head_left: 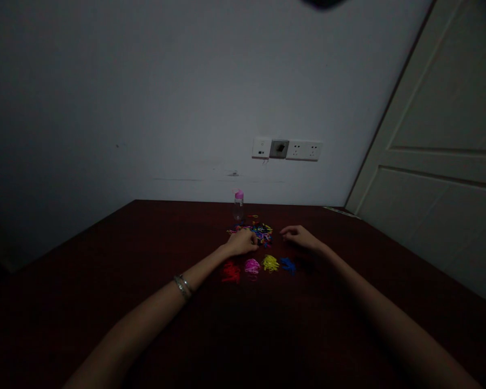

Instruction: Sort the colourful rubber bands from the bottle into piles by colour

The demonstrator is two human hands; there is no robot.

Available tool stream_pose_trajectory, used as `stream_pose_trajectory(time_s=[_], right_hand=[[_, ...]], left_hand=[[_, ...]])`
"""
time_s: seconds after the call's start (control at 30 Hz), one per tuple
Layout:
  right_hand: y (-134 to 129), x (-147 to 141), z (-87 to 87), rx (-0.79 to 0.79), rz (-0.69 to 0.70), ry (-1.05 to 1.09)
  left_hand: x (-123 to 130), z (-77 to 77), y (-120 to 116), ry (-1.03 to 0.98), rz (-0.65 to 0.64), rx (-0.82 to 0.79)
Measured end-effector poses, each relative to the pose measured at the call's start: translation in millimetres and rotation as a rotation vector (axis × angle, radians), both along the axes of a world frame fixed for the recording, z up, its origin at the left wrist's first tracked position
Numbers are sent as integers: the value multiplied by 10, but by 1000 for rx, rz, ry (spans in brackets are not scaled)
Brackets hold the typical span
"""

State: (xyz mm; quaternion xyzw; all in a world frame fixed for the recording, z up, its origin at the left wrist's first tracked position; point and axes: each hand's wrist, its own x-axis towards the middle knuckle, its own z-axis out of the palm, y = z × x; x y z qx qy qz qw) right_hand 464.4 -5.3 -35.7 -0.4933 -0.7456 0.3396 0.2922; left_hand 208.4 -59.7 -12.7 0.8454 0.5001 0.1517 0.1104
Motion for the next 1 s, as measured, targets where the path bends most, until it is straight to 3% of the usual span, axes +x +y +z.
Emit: stream_pose_trajectory(time_s=[0.23,0.4,0.8,1.0], right_hand=[[82,58,-127,-60,-142,133],[24,97,-167,-11,-195,201],[-54,59,-99,10,-298,272],[-98,39,-69,43,-296,280]], left_hand=[[37,-68,13,-37,30,13],[49,-74,73,-100,-6,-25],[331,169,120,-362,-59,-149],[624,223,25,-346,-159,-208]])
